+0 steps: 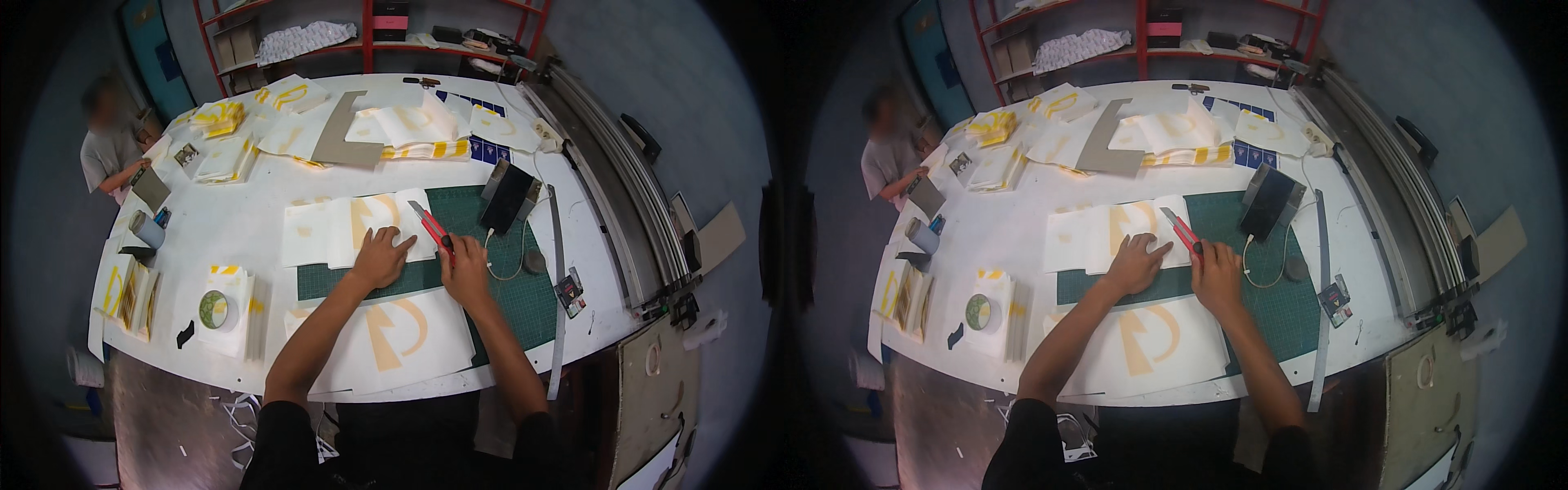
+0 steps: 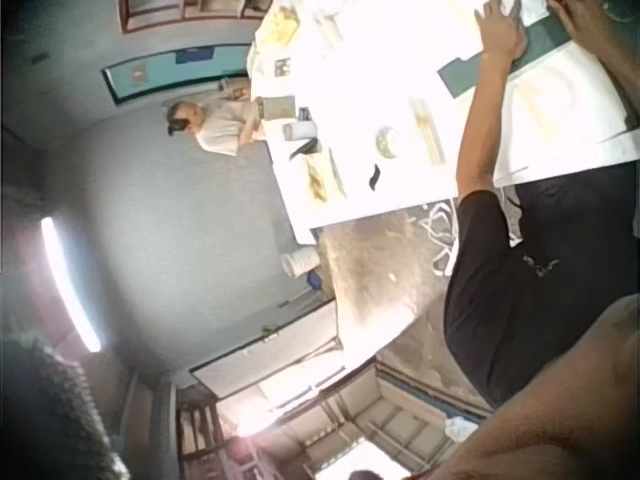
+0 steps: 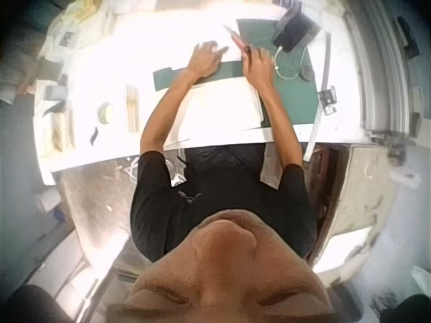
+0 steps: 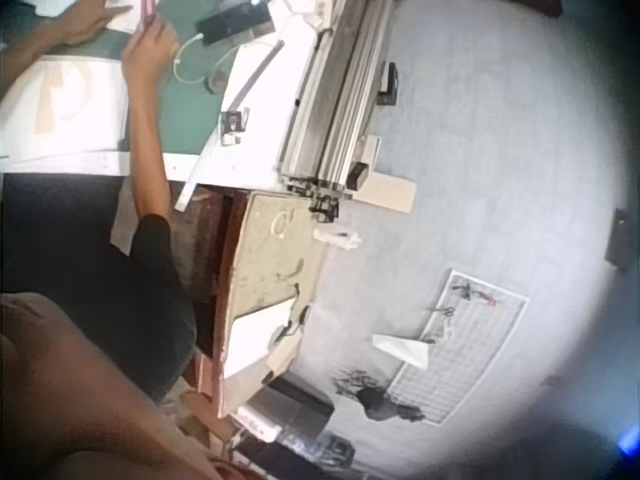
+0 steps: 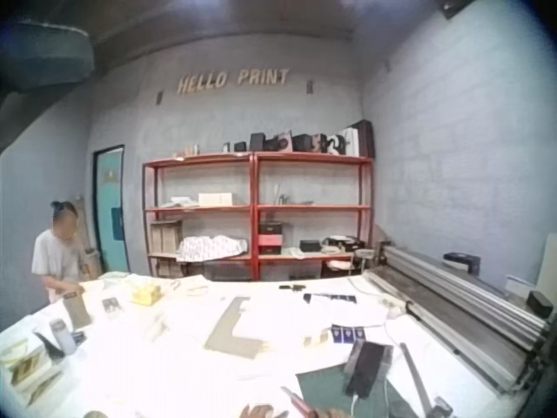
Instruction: The person assembles paper products by folding white sheets with yellow printed designs. They use a red utility knife to trim edges and a clear plastic scraper to smooth the folds on a green cutting mat. The person handles the sheets one at a time, stacking the finished items.
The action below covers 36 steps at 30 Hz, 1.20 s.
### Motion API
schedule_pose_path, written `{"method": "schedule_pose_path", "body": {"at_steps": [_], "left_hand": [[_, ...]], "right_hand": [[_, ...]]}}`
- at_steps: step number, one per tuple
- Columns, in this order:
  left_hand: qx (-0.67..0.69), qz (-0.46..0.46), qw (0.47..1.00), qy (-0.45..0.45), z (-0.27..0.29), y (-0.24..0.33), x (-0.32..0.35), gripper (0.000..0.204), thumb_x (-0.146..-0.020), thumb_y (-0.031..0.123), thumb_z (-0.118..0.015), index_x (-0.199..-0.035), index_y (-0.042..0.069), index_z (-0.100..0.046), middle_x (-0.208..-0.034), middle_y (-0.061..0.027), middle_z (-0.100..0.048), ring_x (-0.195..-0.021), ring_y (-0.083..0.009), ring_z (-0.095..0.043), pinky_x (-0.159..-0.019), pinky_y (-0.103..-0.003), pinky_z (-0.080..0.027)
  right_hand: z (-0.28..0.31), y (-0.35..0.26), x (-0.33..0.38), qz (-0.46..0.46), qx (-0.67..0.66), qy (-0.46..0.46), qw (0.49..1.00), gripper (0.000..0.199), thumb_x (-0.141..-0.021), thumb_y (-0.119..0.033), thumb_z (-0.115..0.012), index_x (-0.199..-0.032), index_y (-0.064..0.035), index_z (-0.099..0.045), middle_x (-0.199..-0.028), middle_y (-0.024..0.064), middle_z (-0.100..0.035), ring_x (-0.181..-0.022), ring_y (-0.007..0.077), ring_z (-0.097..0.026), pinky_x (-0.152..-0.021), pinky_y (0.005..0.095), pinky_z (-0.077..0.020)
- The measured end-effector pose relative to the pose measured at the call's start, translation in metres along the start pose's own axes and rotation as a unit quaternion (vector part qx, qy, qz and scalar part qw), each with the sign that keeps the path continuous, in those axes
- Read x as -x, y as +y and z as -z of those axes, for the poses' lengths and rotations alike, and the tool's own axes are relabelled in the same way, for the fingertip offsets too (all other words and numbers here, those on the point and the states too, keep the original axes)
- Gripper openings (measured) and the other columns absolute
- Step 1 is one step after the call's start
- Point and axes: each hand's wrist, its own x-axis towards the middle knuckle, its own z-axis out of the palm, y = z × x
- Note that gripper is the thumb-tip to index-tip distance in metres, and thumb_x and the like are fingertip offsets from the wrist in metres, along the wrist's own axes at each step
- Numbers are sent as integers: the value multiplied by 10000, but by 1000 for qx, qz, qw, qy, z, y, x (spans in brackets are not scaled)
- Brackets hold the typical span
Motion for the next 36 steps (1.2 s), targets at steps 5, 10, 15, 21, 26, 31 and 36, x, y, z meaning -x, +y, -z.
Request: {"method": "schedule_pose_path", "body": {"at_steps": [5,10,15,21,26,31,36], "left_hand": [[21,-2,1000,-11,-2,-5,-1,532,-998,232,-631,-1529,223,-588,-1451,-202,-552,-1404,-372,-511,-1183,-654,-374],[44,1,999,22,22,15,16,521,-1005,231,-653,-1516,158,-589,-1525,-221,-532,-1465,-403,-469,-1220,-642,-334],[99,11,993,61,66,53,95,483,-999,230,-685,-1450,70,-623,-1503,-238,-559,-1469,-411,-475,-1229,-633,-323],[98,57,993,20,56,93,156,448,-999,273,-704,-1385,49,-667,-1467,-240,-592,-1424,-404,-515,-1219,-612,-334],[68,49,996,37,37,98,163,461,-1002,316,-703,-1377,51,-669,-1474,-251,-568,-1413,-420,-507,-1240,-597,-314],[67,39,996,53,32,97,165,467,-1010,319,-689,-1396,58,-652,-1485,-248,-558,-1418,-425,-496,-1240,-597,-314],[55,32,996,66,26,96,165,465,-1022,347,-669,-1399,76,-655,-1475,-220,-565,-1427,-397,-488,-1248,-590,-295]], "right_hand": [[-30,26,3,-50,88,-104,989,366,-960,-193,-734,-1260,13,-699,-1096,188,-659,-1031,358,-617,-894,500,-431],[-18,26,16,-58,61,-29,996,354,-963,-235,-740,-1236,-12,-713,-1075,196,-661,-1038,374,-625,-883,506,-447],[55,-3,78,-198,-86,-105,971,314,-960,-171,-740,-1221,3,-717,-1062,195,-662,-1067,387,-642,-935,481,-485],[53,0,81,-98,-103,-200,969,344,-949,-178,-764,-1262,-44,-722,-1200,185,-641,-1173,392,-612,-980,492,-482],[28,25,54,-117,-76,-338,931,396,-948,-241,-785,-1325,-143,-720,-1361,178,-586,-1331,383,-543,-1098,571,-433],[29,30,45,-121,-76,-382,913,422,-926,-265,-814,-1327,-169,-728,-1406,184,-584,-1372,393,-535,-1141,553,-434],[23,40,52,-78,-87,-333,936,394,-879,-251,-852,-1250,-144,-768,-1361,200,-625,-1306,412,-593,-1082,504,-498]]}}
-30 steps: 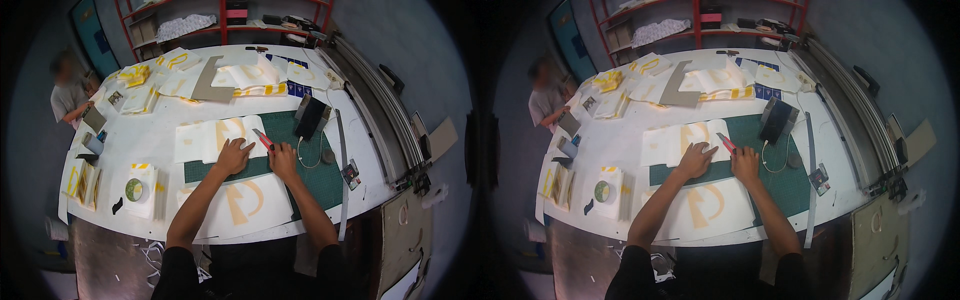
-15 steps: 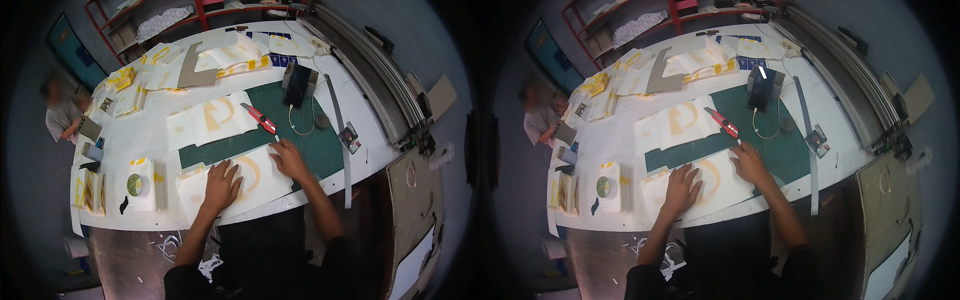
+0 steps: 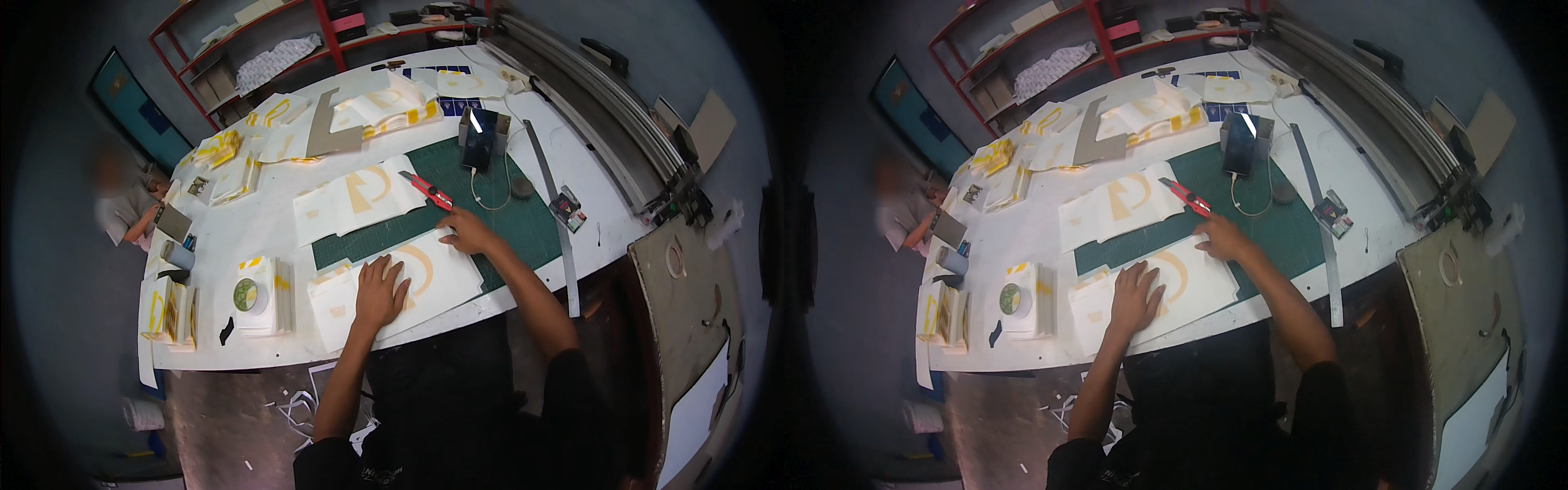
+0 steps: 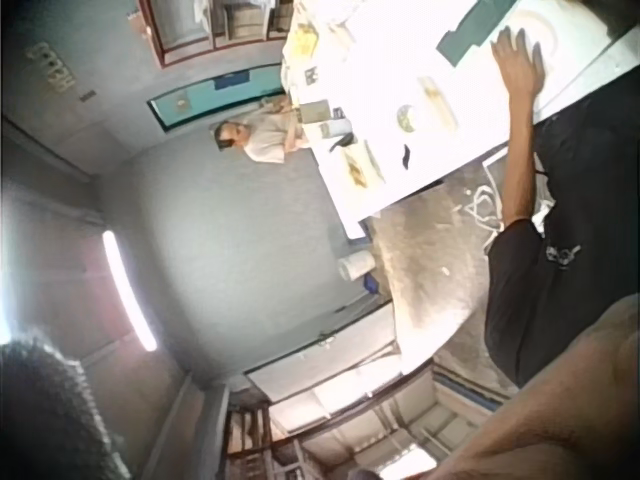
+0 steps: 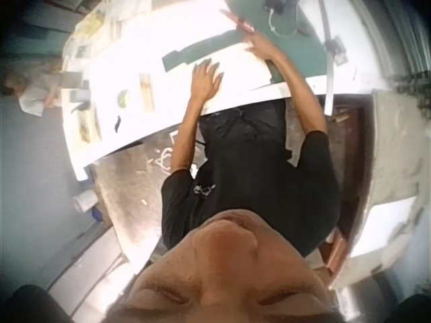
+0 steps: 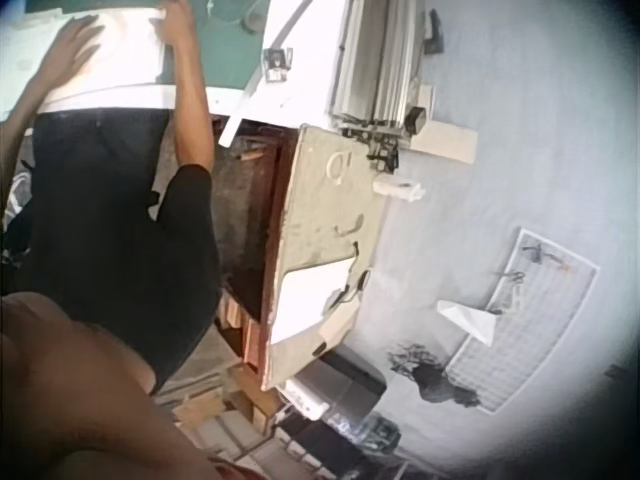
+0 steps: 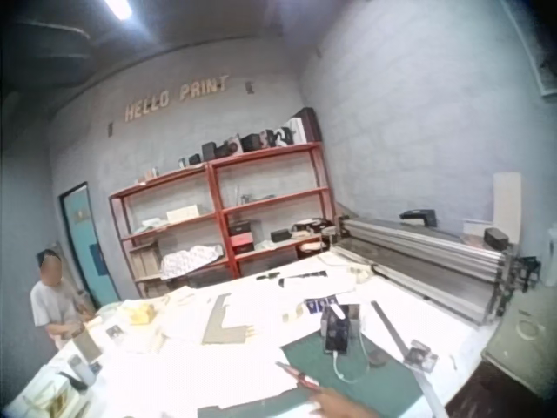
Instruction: The person assembles paper products by folding white sheets with yellow printed designs. They use a red utility knife to trim edges and a clear plastic scraper to smooth the folds on a green cutting mat. The person handles the sheets one at a time, stacking the finished items.
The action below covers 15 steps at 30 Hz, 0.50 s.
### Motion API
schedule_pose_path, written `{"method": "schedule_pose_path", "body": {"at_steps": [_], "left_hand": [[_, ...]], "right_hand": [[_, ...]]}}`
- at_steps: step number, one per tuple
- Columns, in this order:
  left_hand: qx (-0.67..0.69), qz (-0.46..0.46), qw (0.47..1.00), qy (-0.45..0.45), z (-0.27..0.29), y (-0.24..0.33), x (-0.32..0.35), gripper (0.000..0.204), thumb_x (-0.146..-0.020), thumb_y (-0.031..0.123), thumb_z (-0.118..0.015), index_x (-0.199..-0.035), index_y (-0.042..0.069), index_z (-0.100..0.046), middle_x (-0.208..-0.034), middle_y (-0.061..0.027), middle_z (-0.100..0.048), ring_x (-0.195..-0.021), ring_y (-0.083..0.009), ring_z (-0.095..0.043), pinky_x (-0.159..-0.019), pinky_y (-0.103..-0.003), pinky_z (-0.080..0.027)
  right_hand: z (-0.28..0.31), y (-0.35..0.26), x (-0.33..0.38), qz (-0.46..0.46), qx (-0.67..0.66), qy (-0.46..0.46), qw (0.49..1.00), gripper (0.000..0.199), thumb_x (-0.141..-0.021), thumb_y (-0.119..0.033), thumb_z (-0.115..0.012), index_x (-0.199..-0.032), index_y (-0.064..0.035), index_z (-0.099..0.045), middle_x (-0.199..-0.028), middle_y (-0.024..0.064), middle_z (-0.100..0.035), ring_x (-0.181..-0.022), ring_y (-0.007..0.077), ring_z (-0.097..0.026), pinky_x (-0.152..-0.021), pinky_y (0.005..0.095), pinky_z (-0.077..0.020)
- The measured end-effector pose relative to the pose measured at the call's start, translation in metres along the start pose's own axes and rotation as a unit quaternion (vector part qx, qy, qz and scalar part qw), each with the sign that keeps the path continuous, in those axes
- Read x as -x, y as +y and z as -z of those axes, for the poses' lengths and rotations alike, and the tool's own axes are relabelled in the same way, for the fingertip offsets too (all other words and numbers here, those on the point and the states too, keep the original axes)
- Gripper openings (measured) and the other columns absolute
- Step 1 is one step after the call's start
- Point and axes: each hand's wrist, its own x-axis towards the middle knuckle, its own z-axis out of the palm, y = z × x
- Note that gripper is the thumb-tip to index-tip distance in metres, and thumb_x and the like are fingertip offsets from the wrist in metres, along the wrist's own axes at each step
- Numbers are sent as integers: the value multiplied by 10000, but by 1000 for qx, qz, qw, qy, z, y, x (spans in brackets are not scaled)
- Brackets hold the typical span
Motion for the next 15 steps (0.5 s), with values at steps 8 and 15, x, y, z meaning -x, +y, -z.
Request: {"method": "schedule_pose_path", "body": {"at_steps": [8,15], "left_hand": [[3,4,1000,8,-3,-2,3,441,-1011,334,-683,-1365,71,-678,-1462,-210,-574,-1410,-392,-501,-1245,-585,-303],[5,4,1000,8,-1,-1,3,447,-1000,325,-696,-1358,59,-677,-1461,-208,-575,-1404,-383,-506,-1233,-586,-314]], "right_hand": [[5,-14,6,35,8,34,999,372,-867,-202,-860,-1209,-72,-795,-1265,222,-711,-1216,400,-663,-1041,475,-528],[5,-14,8,38,24,33,998,395,-855,-192,-872,-1226,-80,-796,-1242,210,-720,-1208,396,-668,-1013,484,-536]]}}
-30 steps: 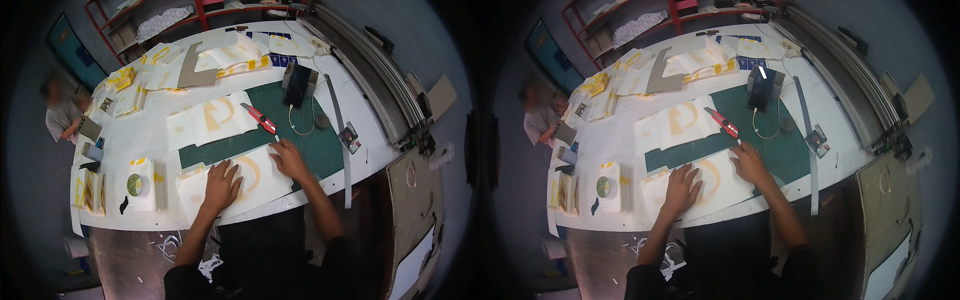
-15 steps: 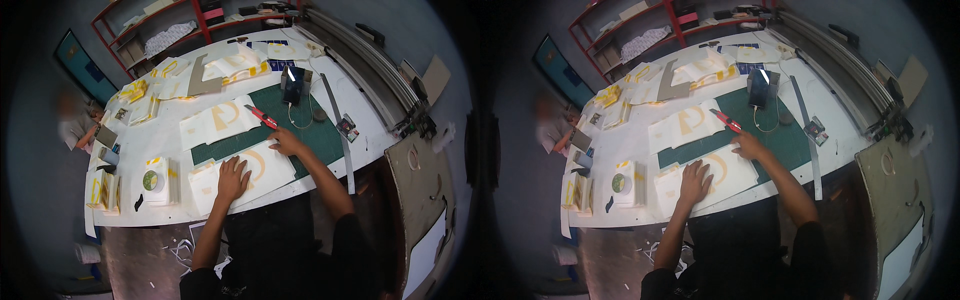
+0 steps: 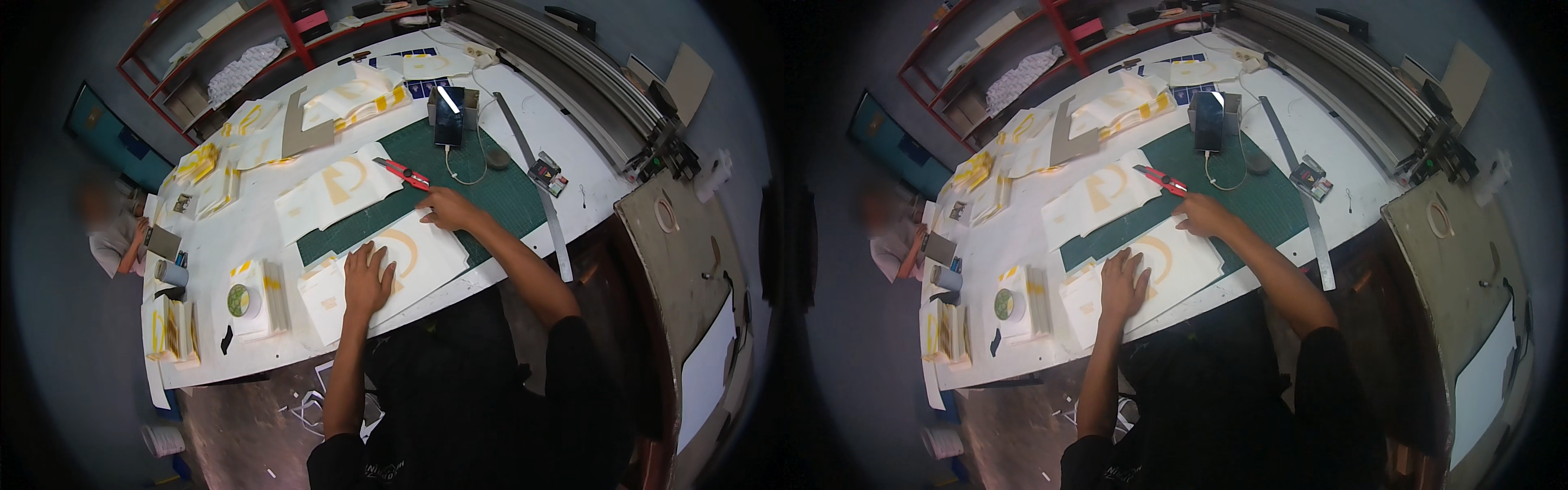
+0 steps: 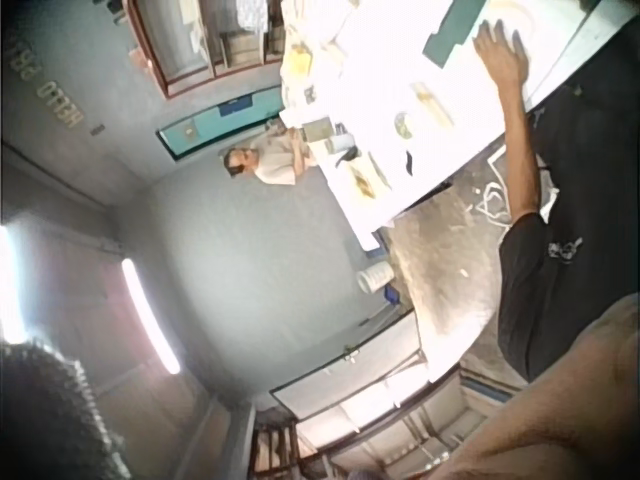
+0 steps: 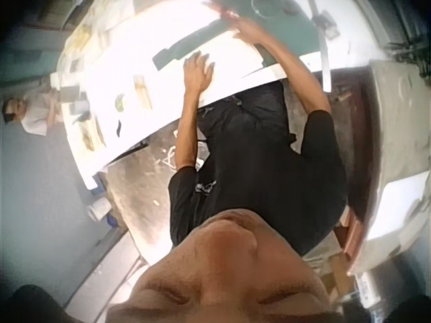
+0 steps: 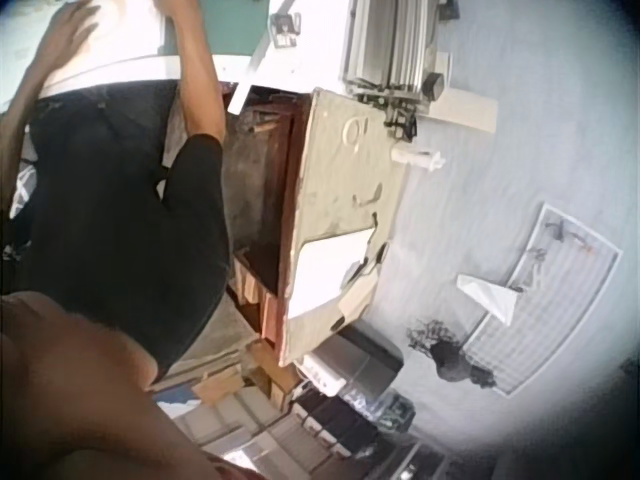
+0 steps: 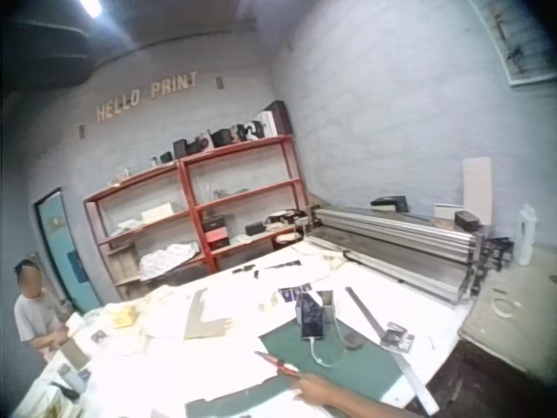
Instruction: The person assembles paper products by folding white sheets with yellow printed designs. They use a red utility knife to trim edges and a clear plastic scraper to smooth the folds on a green cutting mat. The person handles the sheets one at a time, stacking the finished items.
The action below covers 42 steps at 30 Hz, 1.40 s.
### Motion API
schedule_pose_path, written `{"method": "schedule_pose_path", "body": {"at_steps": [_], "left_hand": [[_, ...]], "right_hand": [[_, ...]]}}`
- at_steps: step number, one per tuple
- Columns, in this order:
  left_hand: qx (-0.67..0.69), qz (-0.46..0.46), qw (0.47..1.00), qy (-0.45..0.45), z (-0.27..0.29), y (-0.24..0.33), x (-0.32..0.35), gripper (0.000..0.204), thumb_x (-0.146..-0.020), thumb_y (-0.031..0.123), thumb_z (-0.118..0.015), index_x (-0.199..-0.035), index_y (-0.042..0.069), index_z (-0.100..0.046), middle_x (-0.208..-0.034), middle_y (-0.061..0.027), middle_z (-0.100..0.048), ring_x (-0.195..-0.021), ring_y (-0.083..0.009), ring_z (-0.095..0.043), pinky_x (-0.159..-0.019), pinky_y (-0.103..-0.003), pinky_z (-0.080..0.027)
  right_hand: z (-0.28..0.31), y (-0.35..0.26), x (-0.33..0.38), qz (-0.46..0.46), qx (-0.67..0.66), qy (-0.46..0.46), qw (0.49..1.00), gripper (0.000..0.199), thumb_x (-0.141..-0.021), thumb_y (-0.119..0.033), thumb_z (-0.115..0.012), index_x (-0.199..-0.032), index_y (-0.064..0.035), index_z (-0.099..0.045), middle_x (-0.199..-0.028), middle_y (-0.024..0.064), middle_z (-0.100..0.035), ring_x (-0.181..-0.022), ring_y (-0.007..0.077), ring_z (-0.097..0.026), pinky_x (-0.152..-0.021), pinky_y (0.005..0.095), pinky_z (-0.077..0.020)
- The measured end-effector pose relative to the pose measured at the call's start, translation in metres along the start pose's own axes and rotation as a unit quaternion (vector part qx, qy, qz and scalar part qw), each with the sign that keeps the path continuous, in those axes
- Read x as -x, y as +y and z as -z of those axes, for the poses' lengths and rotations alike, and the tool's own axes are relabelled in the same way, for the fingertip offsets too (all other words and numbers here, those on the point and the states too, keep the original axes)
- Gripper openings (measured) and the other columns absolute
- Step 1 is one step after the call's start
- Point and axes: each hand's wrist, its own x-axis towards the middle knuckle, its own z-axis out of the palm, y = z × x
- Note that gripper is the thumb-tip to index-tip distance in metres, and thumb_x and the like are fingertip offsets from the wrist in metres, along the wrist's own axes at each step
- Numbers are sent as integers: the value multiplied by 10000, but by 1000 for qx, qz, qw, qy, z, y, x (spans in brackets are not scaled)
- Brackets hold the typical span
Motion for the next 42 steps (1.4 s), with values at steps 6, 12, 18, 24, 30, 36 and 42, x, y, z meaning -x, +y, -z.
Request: {"method": "schedule_pose_path", "body": {"at_steps": [6,12,18,24,30,36,42], "left_hand": [[11,14,1000,-14,1,0,0,452,-1008,334,-683,-1369,63,-671,-1475,-206,-567,-1419,-381,-490,-1239,-592,-304],[11,4,1000,-14,0,4,-7,452,-1012,335,-675,-1368,57,-670,-1479,-214,-561,-1419,-385,-487,-1241,-595,-299],[4,3,1000,-2,-1,1,-2,447,-1004,325,-686,-1361,56,-677,-1472,-220,-561,-1415,-394,-491,-1241,-605,-292],[-28,-10,1000,3,2,7,-5,484,-995,293,-694,-1401,34,-647,-1428,-220,-586,-1354,-398,-528,-1214,-585,-324],[137,50,989,-8,5,2,-2,647,-916,65,-693,-1543,52,-534,-1306,-183,-635,-1201,-373,-577,-1089,-513,-424],[37,-32,998,-41,12,1,-4,693,-779,-17,-694,-1463,80,-639,-1307,-153,-638,-1211,-368,-573,-1081,-486,-440],[52,-14,998,-45,13,4,-7,644,-771,-21,-698,-1408,71,-684,-1317,-143,-632,-1218,-359,-571,-1082,-491,-442]], "right_hand": [[-8,15,-13,10,-63,2,998,327,-790,-227,-917,-1032,-51,-783,-1102,171,-722,-1069,362,-691,-948,448,-553],[-6,31,-16,41,-125,57,990,346,-762,-298,-933,-905,-51,-736,-851,125,-691,-788,309,-659,-721,420,-519],[-1,-3,51,-143,-176,-31,974,462,-776,-385,-923,-877,16,-715,-682,153,-656,-601,268,-608,-606,417,-476],[-51,-92,120,-78,3,343,936,249,-890,-99,-770,-1098,29,-725,-985,198,-739,-906,375,-715,-819,470,-569],[-84,-144,121,19,51,216,975,550,-822,-4,-733,-1365,46,-660,-1509,281,-560,-1452,453,-500,-1171,547,-448],[-64,-152,119,33,-10,195,980,379,-905,-95,-727,-1257,43,-699,-1439,266,-595,-1383,471,-533,-1095,552,-470],[-45,-104,66,46,-38,224,973,277,-944,-111,-737,-1201,-10,-728,-1009,130,-666,-989,319,-640,-899,460,-480]]}}
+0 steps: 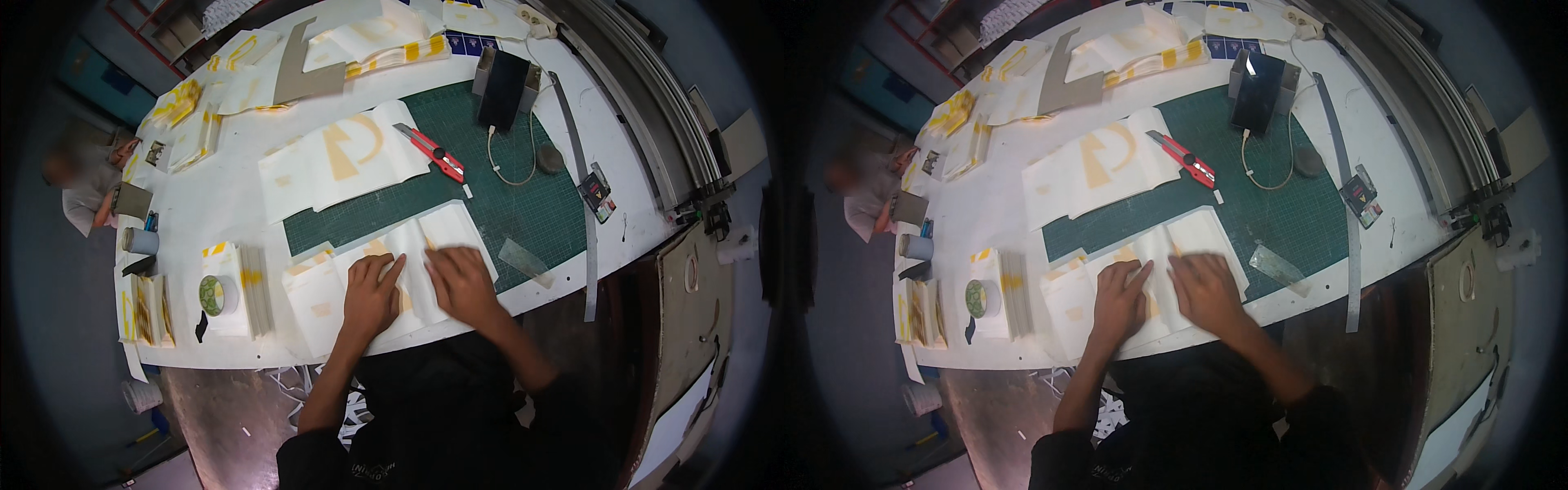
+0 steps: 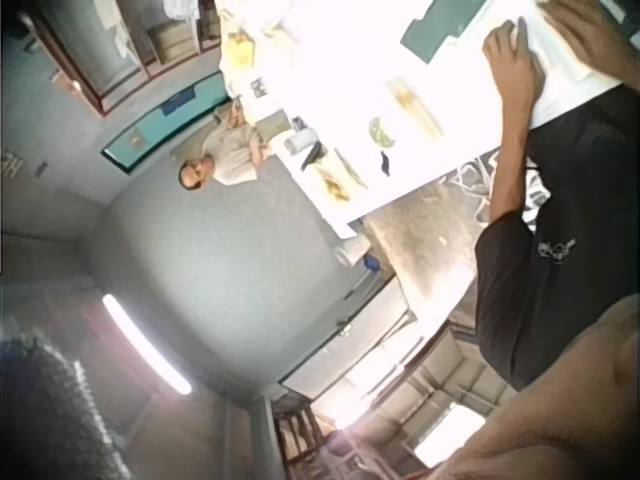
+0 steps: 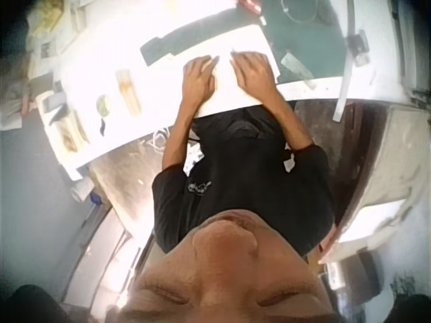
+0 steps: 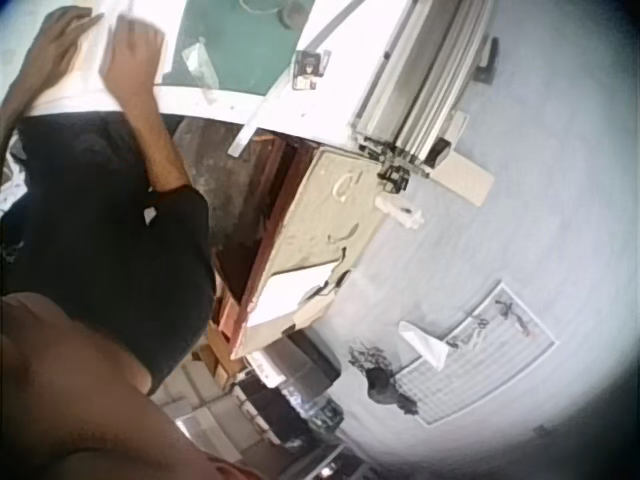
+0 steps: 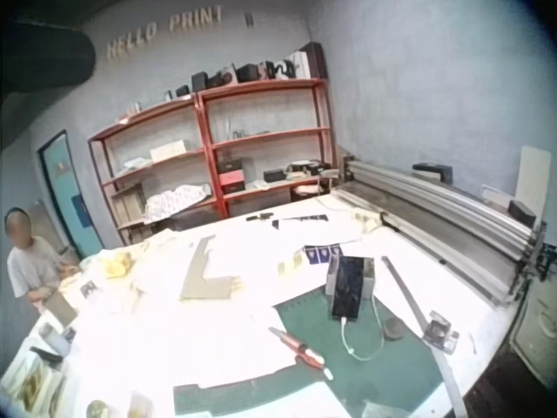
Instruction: The person assembles paper products by folding white sheets with yellow printed designs. They use a red utility knife to trim edges and a clear plastic scraper to smooth the folds on a green cutting mat. The person handles the sheets one at a time, stacking the finished items.
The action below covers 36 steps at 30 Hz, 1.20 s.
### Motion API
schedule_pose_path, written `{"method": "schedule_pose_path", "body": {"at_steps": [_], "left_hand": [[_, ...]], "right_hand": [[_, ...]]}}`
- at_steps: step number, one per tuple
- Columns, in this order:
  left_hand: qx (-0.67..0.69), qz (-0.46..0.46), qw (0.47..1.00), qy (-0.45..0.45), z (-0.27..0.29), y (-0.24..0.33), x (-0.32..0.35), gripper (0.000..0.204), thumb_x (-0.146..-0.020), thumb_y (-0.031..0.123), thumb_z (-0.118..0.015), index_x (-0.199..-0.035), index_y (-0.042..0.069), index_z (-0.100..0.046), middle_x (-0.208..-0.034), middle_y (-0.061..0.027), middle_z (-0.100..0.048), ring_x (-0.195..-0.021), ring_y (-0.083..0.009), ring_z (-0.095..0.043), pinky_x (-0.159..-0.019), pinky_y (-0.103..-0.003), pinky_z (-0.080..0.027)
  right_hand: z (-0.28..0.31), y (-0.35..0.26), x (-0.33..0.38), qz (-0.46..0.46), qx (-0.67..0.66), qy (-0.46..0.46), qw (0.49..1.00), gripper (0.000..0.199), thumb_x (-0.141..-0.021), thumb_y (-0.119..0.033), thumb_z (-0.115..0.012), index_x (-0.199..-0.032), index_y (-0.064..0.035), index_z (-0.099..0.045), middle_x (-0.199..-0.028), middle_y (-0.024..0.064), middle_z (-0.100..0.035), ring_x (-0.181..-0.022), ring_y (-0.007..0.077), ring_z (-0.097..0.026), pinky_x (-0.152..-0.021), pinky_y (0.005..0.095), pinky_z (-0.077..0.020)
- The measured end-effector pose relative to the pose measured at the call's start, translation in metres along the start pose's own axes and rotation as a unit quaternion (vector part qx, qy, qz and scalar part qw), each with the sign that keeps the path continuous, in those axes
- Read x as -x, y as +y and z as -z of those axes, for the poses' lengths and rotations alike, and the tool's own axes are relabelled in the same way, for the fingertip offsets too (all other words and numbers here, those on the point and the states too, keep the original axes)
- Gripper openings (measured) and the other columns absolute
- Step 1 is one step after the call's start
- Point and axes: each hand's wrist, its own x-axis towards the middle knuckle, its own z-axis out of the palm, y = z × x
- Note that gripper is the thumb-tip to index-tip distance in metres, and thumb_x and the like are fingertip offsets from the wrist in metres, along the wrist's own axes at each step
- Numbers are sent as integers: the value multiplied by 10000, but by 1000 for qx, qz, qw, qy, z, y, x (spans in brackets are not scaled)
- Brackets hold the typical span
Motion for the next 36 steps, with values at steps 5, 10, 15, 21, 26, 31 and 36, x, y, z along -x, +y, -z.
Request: {"method": "schedule_pose_path", "body": {"at_steps": [5,10,15,21,26,31,36], "left_hand": [[19,15,1000,-1,2,0,-1,677,-748,-32,-693,-1412,98,-688,-1296,-140,-634,-1219,-362,-576,-1079,-507,-451],[24,23,999,-7,2,-1,-2,641,-749,-14,-703,-1384,72,-703,-1285,-141,-638,-1219,-358,-578,-1082,-499,-446],[38,30,999,-12,3,-3,-2,576,-778,22,-709,-1354,35,-712,-1267,-142,-642,-1215,-357,-579,-1089,-496,-440],[44,31,999,2,6,1,-7,600,-756,-22,-704,-1350,58,-716,-1233,-145,-640,-1170,-355,-595,-1039,-490,-458],[41,32,999,6,7,3,-9,575,-761,-17,-706,-1333,47,-721,-1215,-142,-643,-1139,-351,-604,-1015,-479,-461],[36,33,999,-13,5,1,-7,549,-801,51,-708,-1350,34,-713,-1261,-131,-641,-1188,-349,-579,-1055,-497,-450],[33,32,999,-12,5,1,-8,559,-805,51,-711,-1363,39,-706,-1270,-129,-637,-1179,-349,-580,-1053,-494,-447]], "right_hand": [[-5,24,-33,31,60,-98,993,342,-962,-191,-740,-1264,-32,-749,-978,98,-614,-966,274,-594,-877,420,-429],[-8,27,-32,30,90,-109,989,366,-964,-256,-746,-1273,-59,-758,-994,100,-580,-990,262,-559,-881,430,-399],[-7,25,-33,26,104,-122,987,403,-974,-294,-738,-1309,-71,-740,-991,107,-565,-985,267,-547,-884,435,-392],[-7,26,-32,21,116,-119,986,439,-978,-310,-731,-1346,-70,-716,-982,109,-557,-978,270,-541,-872,437,-390],[-9,29,-31,21,113,-119,986,463,-975,-320,-730,-1361,-65,-707,-980,114,-552,-976,273,-538,-859,438,-383],[-8,30,-32,8,117,-127,985,487,-975,-343,-726,-1369,-58,-704,-981,115,-550,-965,277,-530,-855,444,-377],[-6,30,-33,2,122,-137,983,496,-969,-346,-731,-1372,-58,-704,-982,114,-552,-962,274,-529,-850,445,-376]]}}
